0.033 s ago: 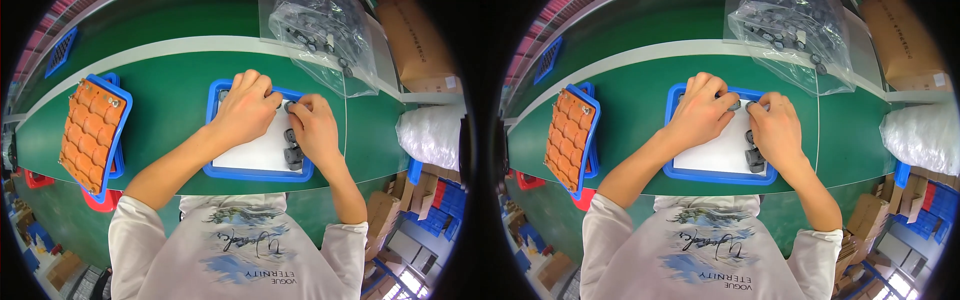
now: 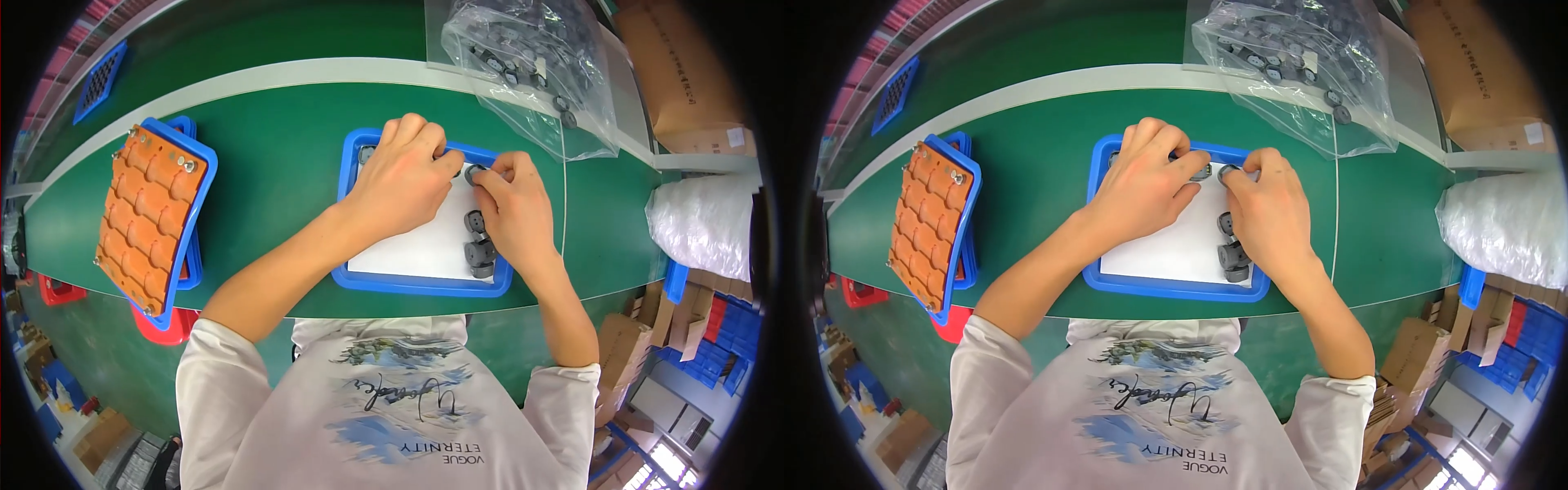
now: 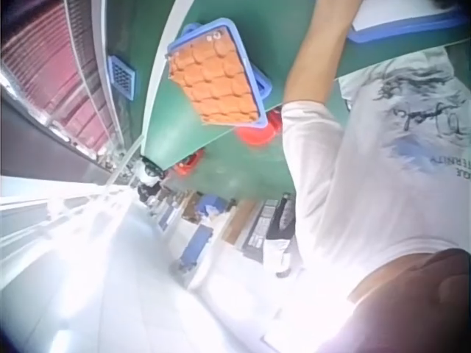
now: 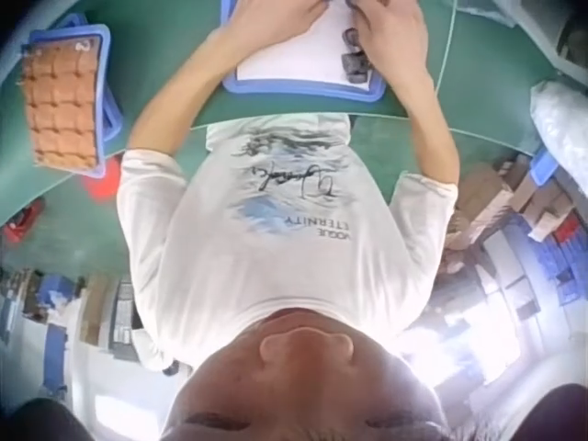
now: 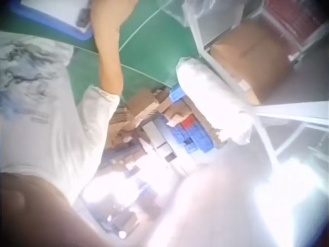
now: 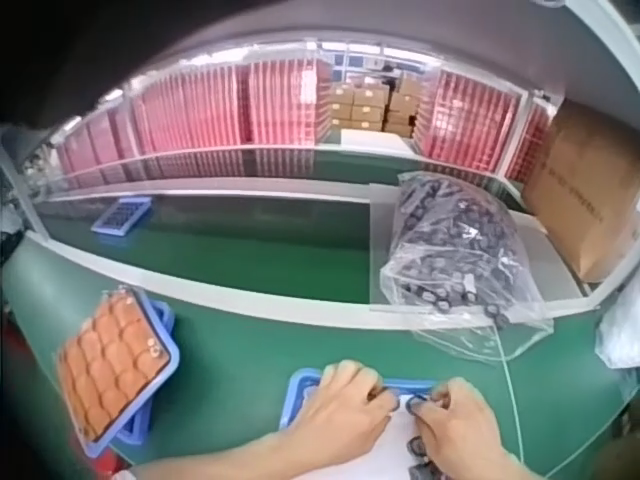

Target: The person sorts and arranges small circular electronic components by hand into plastic trays.

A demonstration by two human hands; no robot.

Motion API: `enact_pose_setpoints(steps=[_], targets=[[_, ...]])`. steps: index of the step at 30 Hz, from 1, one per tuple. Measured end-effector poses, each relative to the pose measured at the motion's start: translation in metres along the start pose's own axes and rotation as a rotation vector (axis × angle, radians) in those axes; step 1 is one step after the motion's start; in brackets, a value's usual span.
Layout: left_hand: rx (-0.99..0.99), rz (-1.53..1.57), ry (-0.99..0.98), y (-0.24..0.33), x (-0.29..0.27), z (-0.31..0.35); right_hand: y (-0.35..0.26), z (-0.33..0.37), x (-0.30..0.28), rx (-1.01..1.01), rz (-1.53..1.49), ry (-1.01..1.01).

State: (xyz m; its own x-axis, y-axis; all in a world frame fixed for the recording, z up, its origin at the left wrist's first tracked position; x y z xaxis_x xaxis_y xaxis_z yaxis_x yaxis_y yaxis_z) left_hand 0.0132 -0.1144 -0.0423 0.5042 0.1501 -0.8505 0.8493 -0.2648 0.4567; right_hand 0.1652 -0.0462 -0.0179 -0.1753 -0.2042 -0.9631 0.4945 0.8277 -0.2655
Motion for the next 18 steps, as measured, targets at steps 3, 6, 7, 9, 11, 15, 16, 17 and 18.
enact_pose_setpoints(steps=[3,6,7,9,11,15,16,17,18], targets=[[-0.003,-0.060,0.011,0.001,-0.014,0.005,0.005,0.002,-0.001,-0.010,-0.022,-0.017],[-0.031,-0.030,0.078,-0.005,-0.029,0.008,0.006,-0.002,-0.001,-0.091,-0.015,-0.018],[-0.031,-0.029,0.079,-0.008,-0.030,0.010,0.005,-0.003,-0.001,-0.138,-0.013,-0.012],[-0.036,-0.053,0.001,-0.015,-0.029,0.011,0.005,-0.004,0.000,-0.155,-0.009,-0.019],[-0.037,-0.037,-0.001,-0.018,-0.026,0.010,0.006,-0.004,0.000,-0.171,-0.005,-0.026],[-0.038,-0.003,-0.006,-0.021,-0.024,0.011,0.007,-0.004,-0.005,-0.180,-0.048,-0.041],[-0.037,0.000,-0.005,-0.021,-0.025,0.012,0.007,-0.004,-0.008,-0.175,-0.086,-0.042],[-0.045,0.002,-0.013,-0.021,-0.025,0.011,0.009,-0.003,-0.012,-0.172,-0.082,-0.043],[-0.052,0.005,-0.021,-0.021,-0.025,0.011,0.016,-0.002,-0.018,-0.134,-0.123,-0.022]])
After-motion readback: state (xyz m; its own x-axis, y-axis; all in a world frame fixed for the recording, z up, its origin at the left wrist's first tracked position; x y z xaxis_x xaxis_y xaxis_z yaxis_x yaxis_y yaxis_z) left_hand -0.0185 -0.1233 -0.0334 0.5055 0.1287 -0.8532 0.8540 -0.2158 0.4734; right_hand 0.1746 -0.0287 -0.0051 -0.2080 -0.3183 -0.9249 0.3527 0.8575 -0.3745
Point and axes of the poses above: each hand's wrist, its own z-axis away from the middle knuckle, its own x-axis out of the palm, y = z × x, the point moved 4 cm from there along -z, towards the middle knuckle, and after that the axes turned 14 degrees about -y, right-handed, at the moved point
